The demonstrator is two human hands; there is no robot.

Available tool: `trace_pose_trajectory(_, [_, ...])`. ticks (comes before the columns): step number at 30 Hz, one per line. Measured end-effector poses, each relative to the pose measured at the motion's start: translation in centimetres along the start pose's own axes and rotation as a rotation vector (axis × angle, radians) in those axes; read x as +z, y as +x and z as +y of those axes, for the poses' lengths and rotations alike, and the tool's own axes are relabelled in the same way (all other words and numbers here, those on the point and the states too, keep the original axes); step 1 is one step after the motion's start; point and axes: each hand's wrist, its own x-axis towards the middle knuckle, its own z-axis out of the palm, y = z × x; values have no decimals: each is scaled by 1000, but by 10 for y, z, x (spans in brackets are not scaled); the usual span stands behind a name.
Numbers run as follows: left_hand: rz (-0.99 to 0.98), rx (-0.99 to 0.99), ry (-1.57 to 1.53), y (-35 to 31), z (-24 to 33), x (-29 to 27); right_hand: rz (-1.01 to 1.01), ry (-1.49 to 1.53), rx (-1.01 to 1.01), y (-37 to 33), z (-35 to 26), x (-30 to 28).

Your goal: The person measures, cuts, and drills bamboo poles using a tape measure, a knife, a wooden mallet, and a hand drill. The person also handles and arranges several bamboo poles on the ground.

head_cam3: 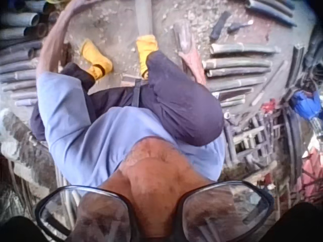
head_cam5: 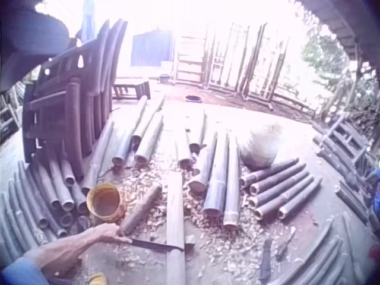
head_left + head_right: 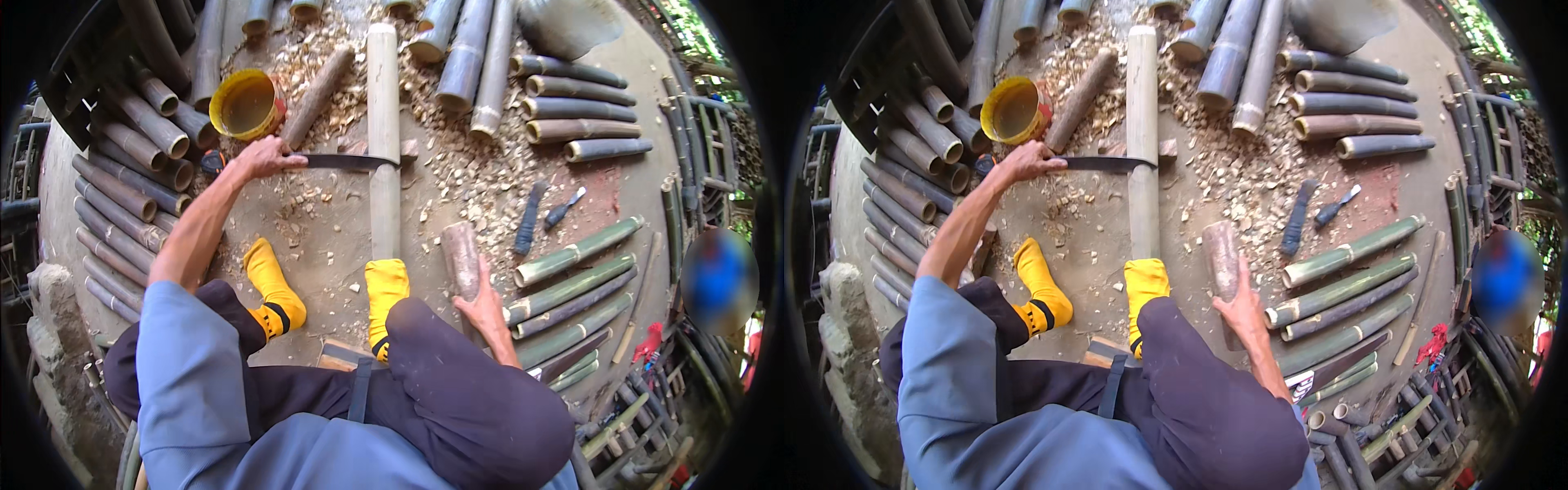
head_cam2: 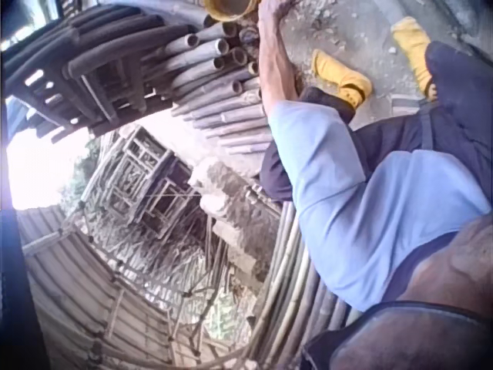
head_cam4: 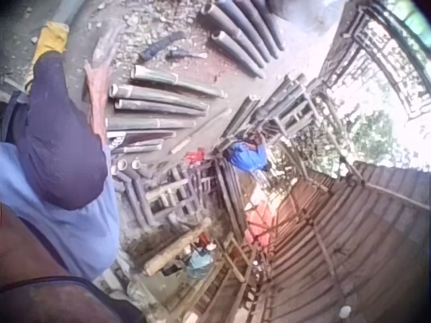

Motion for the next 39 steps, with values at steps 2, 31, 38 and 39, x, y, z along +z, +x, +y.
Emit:
trace_pose_trajectory(2, [-61, -18, -41, 3, 15, 0, 34, 142, -10, -1, 14, -5])
trace_pose_trajectory(31, [-415, -117, -51, 4, -4, -27, 121, 298, -132, 30, -58, -6])
trace_pose_trajectory(38, [-96, -136, 4, -13, -22, 38, 167, 310, -144, 31, -63, -2])
trace_pose_trajectory(39, [-57, -163, -32, -22, -21, 63, 167, 315, -143, 35, -64, -1])
